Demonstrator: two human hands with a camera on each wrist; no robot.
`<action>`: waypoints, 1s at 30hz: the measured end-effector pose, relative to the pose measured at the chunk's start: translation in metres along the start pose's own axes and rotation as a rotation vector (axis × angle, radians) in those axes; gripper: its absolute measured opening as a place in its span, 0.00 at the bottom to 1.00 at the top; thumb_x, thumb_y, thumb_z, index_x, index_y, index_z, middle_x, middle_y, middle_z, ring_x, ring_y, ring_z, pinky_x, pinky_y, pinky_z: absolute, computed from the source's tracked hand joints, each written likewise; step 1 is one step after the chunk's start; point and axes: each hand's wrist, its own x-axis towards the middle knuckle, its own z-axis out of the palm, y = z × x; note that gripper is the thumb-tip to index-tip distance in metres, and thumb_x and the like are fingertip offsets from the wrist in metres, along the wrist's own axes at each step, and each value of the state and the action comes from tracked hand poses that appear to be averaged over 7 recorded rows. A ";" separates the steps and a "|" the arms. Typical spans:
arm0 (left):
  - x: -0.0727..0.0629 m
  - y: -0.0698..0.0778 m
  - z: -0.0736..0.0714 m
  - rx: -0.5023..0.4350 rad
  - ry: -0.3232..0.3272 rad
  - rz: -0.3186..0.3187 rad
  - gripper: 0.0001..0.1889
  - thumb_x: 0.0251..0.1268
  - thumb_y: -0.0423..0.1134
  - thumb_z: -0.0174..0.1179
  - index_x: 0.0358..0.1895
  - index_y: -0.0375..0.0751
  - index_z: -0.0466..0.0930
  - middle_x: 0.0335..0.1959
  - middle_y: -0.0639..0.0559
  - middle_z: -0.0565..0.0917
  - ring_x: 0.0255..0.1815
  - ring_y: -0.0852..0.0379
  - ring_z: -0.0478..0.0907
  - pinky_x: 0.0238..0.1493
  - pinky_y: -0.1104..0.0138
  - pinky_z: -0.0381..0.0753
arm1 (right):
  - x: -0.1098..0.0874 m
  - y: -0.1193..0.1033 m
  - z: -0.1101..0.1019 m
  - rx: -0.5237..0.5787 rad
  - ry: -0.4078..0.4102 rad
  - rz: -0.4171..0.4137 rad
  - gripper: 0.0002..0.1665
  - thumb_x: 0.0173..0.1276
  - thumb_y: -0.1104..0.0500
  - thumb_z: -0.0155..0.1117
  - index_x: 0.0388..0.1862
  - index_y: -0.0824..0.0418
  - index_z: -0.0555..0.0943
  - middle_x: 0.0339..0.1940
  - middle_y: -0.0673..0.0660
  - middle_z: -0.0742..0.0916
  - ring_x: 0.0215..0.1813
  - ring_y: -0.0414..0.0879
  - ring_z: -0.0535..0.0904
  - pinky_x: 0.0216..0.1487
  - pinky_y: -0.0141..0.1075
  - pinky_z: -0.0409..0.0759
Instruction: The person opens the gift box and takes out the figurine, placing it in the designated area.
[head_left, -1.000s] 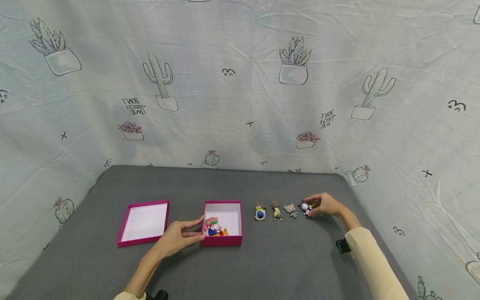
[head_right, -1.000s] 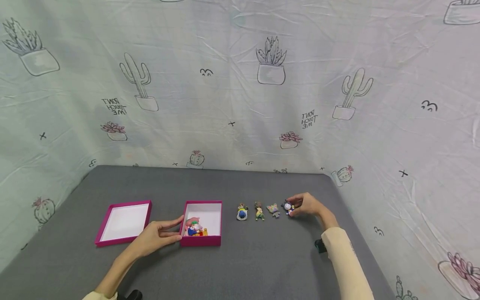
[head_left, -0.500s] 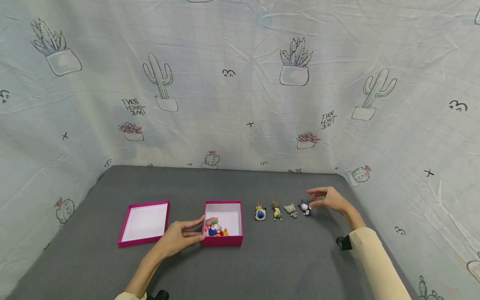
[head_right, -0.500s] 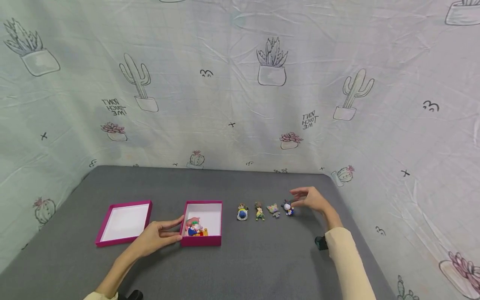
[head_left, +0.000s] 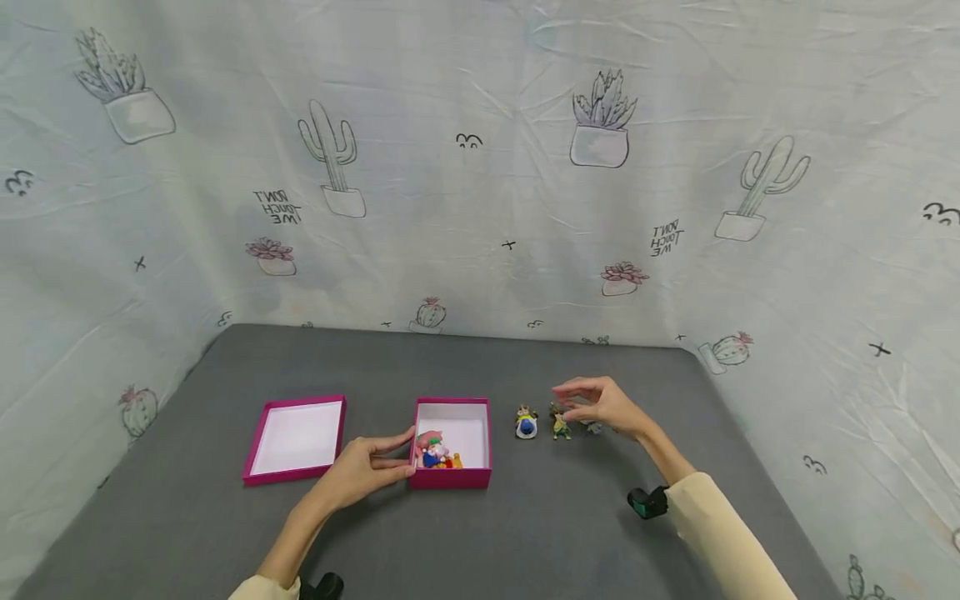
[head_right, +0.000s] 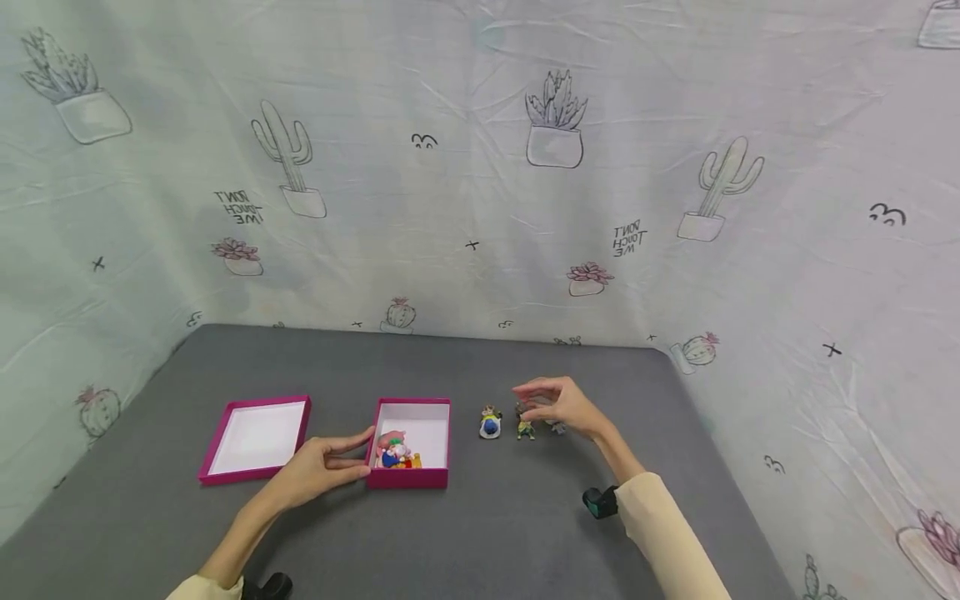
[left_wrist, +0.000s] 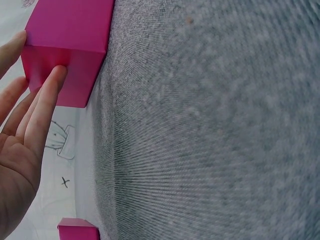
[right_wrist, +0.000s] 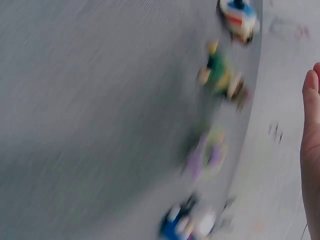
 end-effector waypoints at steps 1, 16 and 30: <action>0.000 0.000 0.000 -0.007 -0.003 0.003 0.34 0.58 0.43 0.68 0.66 0.31 0.68 0.65 0.29 0.68 0.51 0.47 0.82 0.42 0.66 0.83 | 0.007 -0.001 0.006 0.010 -0.036 -0.013 0.25 0.59 0.69 0.69 0.56 0.75 0.77 0.54 0.61 0.82 0.57 0.67 0.75 0.57 0.46 0.76; -0.002 -0.004 0.000 0.000 0.012 0.020 0.34 0.58 0.43 0.68 0.66 0.34 0.69 0.64 0.33 0.71 0.51 0.51 0.82 0.46 0.65 0.82 | 0.094 -0.011 0.067 -0.012 -0.409 -0.003 0.21 0.59 0.70 0.68 0.48 0.83 0.77 0.53 0.76 0.79 0.54 0.71 0.75 0.52 0.42 0.80; 0.002 -0.004 0.002 -0.014 0.019 0.033 0.32 0.59 0.40 0.68 0.66 0.32 0.69 0.65 0.32 0.70 0.51 0.48 0.82 0.46 0.64 0.82 | 0.141 -0.009 0.100 -0.061 -0.573 0.014 0.17 0.58 0.79 0.63 0.49 0.82 0.78 0.50 0.76 0.81 0.46 0.50 0.81 0.48 0.36 0.81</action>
